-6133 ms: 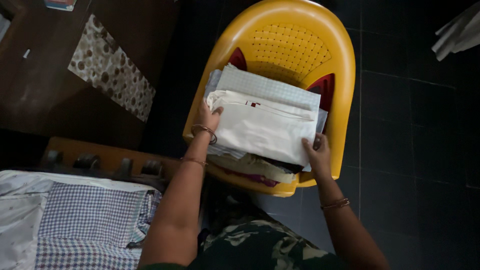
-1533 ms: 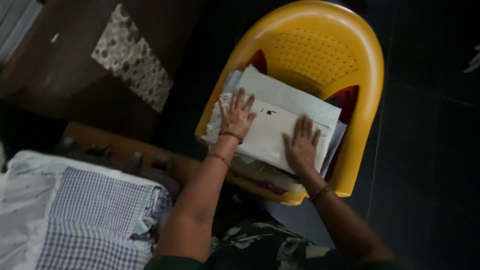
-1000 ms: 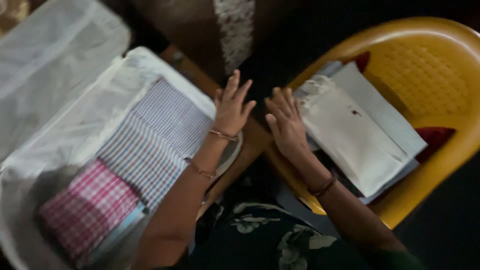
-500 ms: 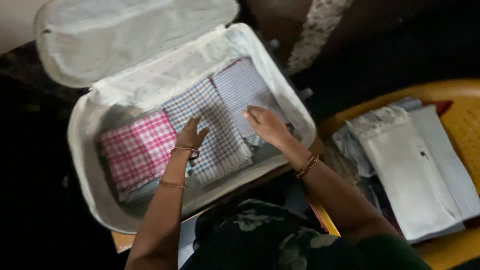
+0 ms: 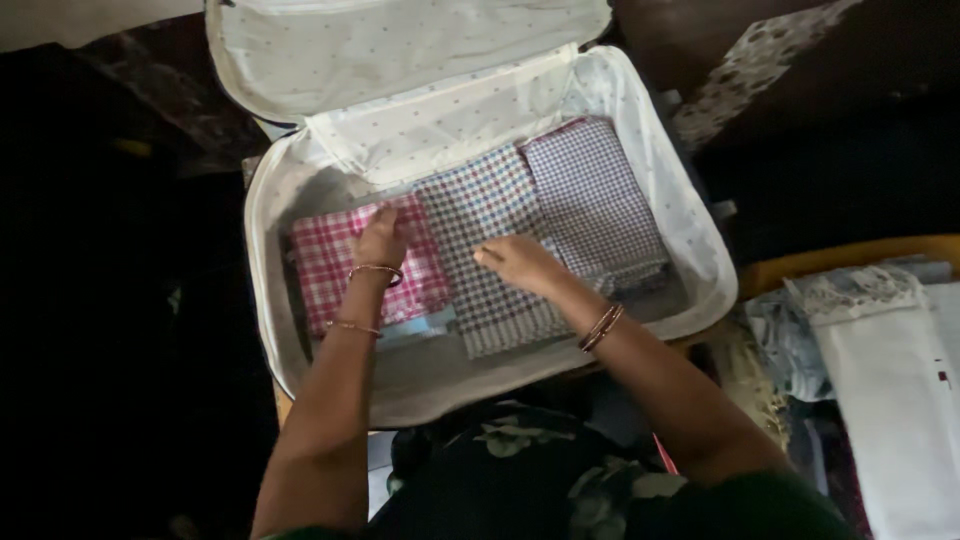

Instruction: The person removes folded clothes from an open suitcase and places them on a yellow plastic chair. The person handles several folded shirts and towels, moving them one by one from the suitcase to the chair.

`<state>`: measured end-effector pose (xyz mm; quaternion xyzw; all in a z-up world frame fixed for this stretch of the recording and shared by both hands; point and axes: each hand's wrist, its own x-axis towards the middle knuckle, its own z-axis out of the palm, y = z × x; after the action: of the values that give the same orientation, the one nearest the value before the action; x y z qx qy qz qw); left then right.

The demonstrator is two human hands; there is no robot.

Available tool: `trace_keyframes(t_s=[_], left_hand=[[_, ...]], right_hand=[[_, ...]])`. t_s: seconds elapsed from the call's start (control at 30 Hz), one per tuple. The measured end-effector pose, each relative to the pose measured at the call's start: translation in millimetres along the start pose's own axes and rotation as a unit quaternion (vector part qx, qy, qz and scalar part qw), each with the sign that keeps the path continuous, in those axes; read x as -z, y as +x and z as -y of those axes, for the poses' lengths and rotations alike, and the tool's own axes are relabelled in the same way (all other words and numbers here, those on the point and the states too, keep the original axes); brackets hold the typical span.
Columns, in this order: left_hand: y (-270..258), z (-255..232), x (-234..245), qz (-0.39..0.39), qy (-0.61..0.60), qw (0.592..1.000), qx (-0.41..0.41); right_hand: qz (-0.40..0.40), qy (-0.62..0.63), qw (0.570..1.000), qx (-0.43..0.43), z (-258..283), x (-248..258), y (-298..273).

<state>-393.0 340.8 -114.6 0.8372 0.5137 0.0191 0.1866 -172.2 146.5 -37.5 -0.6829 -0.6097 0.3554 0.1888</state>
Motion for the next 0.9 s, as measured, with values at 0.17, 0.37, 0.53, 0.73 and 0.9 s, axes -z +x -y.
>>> trace_keyframes(t_s=[0.17, 0.37, 0.53, 0.73, 0.9], left_hand=[[32.4, 41.6, 11.3, -0.002, 0.111, 0.994, 0.001], [16.7, 29.5, 34.1, 0.001, 0.160, 0.987, -0.011], [-2.1, 8.1, 56.4, -0.092, 0.205, 0.972, -0.067], [-12.7, 10.4, 61.8, -0.127, 0.141, 0.978, -0.082], [-54.4, -5.7, 39.1, 0.118, 0.101, 0.976, -0.151]], right_hand=[[0.074, 0.024, 0.997, -0.017, 32.9, -20.9, 0.0], [0.087, 0.000, 0.996, 0.018, 24.4, -32.2, -4.5], [0.078, 0.055, 0.995, -0.042, 14.8, -25.4, -6.9], [0.060, 0.034, 0.996, -0.063, 46.9, -21.3, -11.7], [0.075, -0.010, 0.993, 0.090, 59.4, -39.1, -14.4]])
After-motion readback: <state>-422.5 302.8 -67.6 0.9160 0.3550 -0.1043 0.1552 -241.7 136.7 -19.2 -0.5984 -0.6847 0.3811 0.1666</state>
